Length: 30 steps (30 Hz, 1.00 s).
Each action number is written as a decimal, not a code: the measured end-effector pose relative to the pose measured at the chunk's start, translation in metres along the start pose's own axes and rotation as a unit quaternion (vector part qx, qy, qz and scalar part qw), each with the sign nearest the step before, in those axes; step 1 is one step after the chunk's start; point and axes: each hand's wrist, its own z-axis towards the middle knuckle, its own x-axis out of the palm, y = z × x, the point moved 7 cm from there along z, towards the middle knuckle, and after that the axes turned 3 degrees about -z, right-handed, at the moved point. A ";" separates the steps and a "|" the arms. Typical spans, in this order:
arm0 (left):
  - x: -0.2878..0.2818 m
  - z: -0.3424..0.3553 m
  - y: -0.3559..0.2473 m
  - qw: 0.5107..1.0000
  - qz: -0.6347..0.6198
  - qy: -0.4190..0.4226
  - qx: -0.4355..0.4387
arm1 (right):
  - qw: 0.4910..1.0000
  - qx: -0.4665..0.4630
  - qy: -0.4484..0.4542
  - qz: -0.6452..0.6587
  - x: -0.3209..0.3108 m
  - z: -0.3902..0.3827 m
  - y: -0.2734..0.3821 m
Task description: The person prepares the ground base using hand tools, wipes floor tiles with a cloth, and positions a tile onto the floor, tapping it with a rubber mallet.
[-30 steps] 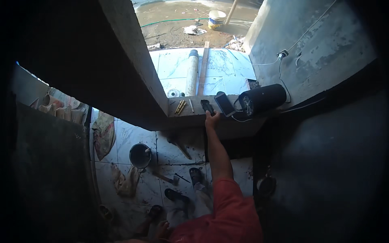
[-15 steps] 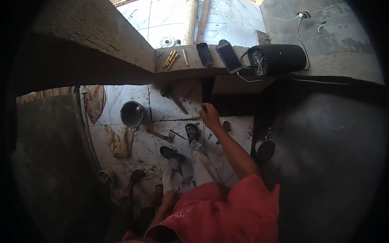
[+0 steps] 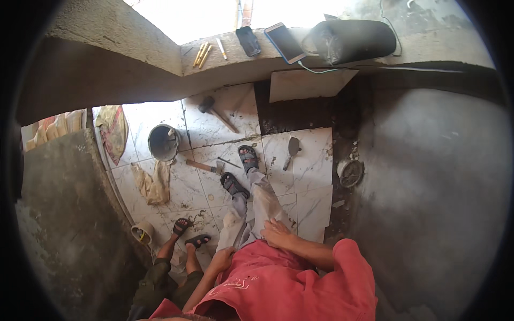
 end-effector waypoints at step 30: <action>-0.046 0.408 0.076 0.948 0.259 -0.116 0.142 | 0.587 0.088 -0.475 0.650 0.009 0.173 -0.395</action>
